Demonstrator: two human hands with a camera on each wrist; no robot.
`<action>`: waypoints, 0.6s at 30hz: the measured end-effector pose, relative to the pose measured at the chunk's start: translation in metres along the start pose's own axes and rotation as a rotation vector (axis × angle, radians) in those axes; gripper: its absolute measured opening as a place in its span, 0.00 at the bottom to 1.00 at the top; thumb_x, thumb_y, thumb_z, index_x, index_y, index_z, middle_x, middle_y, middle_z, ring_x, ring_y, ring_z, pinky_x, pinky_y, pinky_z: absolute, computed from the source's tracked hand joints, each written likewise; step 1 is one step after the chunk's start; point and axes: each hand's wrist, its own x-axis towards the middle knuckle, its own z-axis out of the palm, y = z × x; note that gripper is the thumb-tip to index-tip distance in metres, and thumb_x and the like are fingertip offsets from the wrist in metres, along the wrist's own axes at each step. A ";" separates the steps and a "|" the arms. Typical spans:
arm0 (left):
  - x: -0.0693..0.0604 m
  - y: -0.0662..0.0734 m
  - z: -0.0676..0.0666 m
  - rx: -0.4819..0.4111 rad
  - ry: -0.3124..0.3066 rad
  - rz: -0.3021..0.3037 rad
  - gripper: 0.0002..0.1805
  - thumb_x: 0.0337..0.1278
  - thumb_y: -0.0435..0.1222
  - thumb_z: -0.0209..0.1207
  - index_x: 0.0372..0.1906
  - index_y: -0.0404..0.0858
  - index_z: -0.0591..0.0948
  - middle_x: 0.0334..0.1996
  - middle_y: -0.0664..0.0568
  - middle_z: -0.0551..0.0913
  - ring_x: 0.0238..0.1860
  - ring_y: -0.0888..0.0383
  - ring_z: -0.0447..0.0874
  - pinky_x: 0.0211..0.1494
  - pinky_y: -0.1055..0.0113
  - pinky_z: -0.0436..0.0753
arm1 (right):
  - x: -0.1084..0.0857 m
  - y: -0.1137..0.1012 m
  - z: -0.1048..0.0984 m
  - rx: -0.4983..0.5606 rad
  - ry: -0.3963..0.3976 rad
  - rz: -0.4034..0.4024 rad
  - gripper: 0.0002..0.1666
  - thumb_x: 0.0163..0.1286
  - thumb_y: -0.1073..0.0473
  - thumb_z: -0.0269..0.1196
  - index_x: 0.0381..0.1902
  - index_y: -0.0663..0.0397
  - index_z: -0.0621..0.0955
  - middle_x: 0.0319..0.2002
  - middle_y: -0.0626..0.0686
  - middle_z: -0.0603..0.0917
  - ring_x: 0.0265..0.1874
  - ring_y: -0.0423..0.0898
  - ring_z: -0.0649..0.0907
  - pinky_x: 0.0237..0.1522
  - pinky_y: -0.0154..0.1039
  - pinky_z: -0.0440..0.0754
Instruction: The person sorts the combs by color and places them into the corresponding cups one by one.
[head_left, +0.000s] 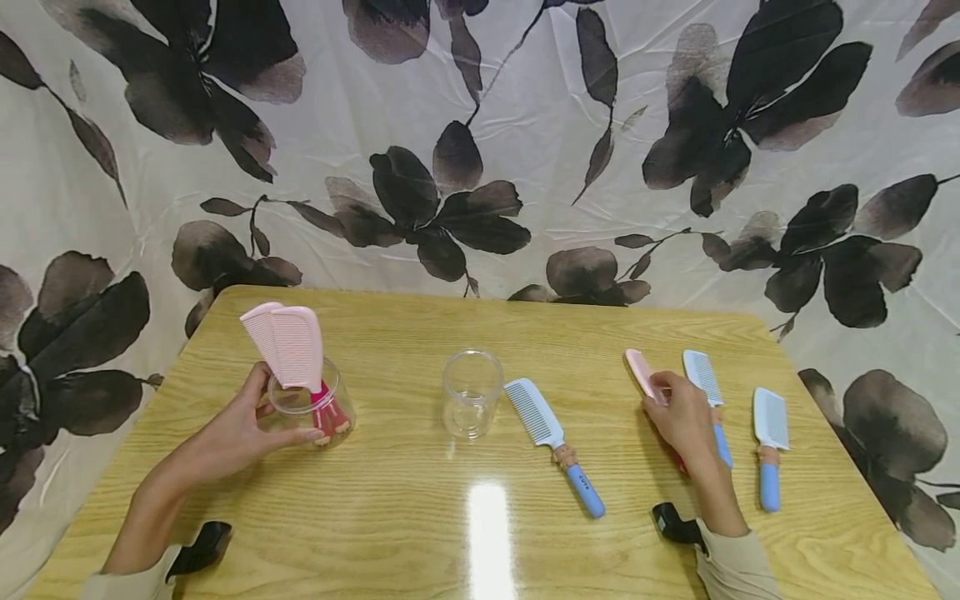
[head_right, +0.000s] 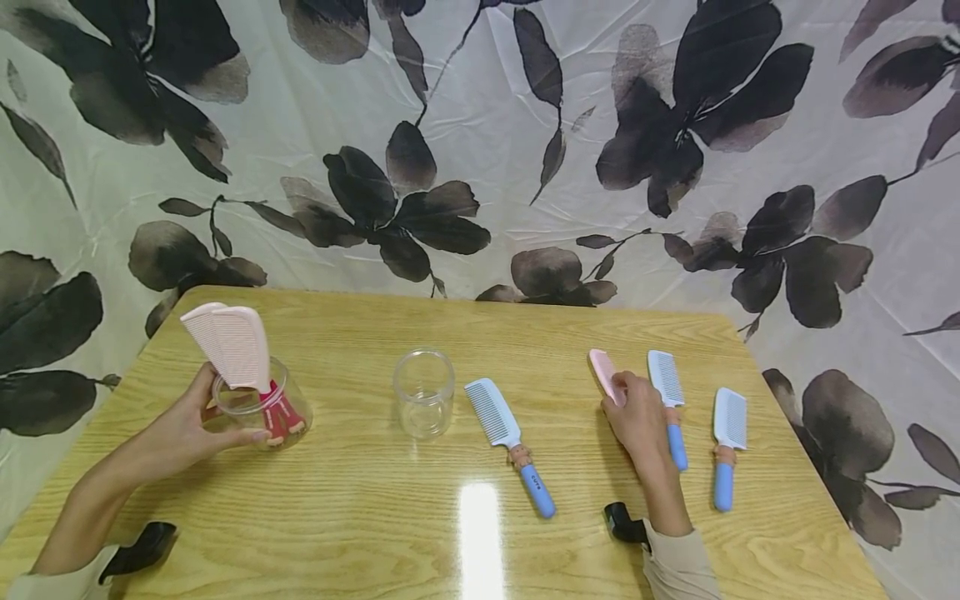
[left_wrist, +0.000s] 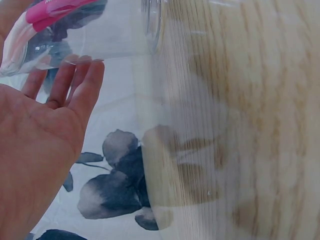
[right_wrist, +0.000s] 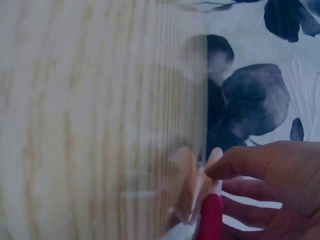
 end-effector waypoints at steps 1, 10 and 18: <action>0.000 0.000 0.000 0.003 0.000 -0.001 0.56 0.56 0.33 0.74 0.77 0.39 0.45 0.71 0.36 0.54 0.74 0.32 0.52 0.66 0.20 0.56 | 0.000 0.000 0.000 -0.011 0.013 -0.005 0.21 0.63 0.71 0.64 0.54 0.74 0.81 0.47 0.73 0.85 0.47 0.68 0.85 0.47 0.63 0.82; 0.001 -0.001 0.001 0.004 -0.006 -0.011 0.58 0.57 0.35 0.74 0.79 0.40 0.43 0.73 0.35 0.52 0.75 0.30 0.50 0.67 0.20 0.54 | 0.000 -0.004 -0.007 0.020 0.054 -0.035 0.18 0.72 0.68 0.61 0.56 0.72 0.81 0.45 0.71 0.86 0.42 0.67 0.88 0.43 0.62 0.86; 0.001 0.000 -0.001 0.002 -0.008 -0.013 0.60 0.57 0.35 0.74 0.80 0.41 0.41 0.75 0.34 0.51 0.75 0.28 0.49 0.67 0.20 0.55 | 0.000 -0.021 -0.020 0.082 0.097 -0.049 0.17 0.72 0.67 0.63 0.55 0.72 0.81 0.44 0.71 0.87 0.42 0.66 0.88 0.44 0.61 0.87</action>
